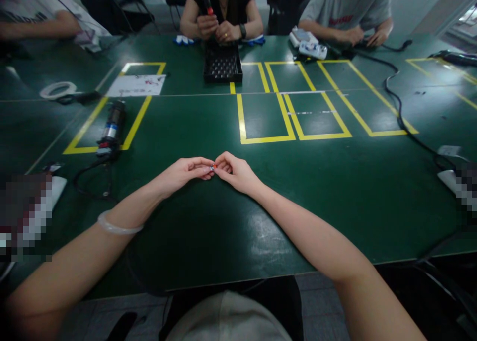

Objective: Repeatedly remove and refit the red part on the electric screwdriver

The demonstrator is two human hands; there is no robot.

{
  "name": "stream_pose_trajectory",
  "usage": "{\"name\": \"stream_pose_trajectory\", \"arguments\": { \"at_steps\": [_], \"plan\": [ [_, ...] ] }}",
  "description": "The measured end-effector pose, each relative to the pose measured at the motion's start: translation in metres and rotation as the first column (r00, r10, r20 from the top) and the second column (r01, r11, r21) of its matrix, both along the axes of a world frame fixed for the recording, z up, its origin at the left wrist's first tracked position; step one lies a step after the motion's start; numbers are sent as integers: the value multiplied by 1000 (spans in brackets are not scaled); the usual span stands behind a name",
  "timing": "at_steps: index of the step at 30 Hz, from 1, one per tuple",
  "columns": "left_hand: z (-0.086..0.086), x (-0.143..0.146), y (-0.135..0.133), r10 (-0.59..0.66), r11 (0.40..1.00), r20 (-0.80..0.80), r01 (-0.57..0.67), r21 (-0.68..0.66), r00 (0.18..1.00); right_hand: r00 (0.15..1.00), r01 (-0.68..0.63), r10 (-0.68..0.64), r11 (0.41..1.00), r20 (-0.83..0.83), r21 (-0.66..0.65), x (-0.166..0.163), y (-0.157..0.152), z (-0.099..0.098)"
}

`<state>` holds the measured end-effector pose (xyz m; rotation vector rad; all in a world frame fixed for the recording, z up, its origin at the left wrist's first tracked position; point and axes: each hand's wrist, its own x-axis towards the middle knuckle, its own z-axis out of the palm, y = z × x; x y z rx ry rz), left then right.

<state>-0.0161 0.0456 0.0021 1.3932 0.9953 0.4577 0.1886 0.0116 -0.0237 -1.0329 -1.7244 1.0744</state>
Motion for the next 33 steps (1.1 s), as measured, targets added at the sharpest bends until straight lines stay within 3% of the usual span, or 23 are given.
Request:
{"name": "stream_pose_trajectory", "arguments": {
  "at_steps": [9,18,33],
  "plan": [
    [2,4,-5,59,998,40,-60,25,997,1000,-14,14,1000,-5,-14,0,1,-6],
    [-2,3,-4,52,997,14,-53,60,999,994,-10,-5,991,112,137,1,0,0],
    [-3,3,-7,9,974,18,-13,227,1000,987,-21,4,994,161,109,2,0,-2]
  ]
}}
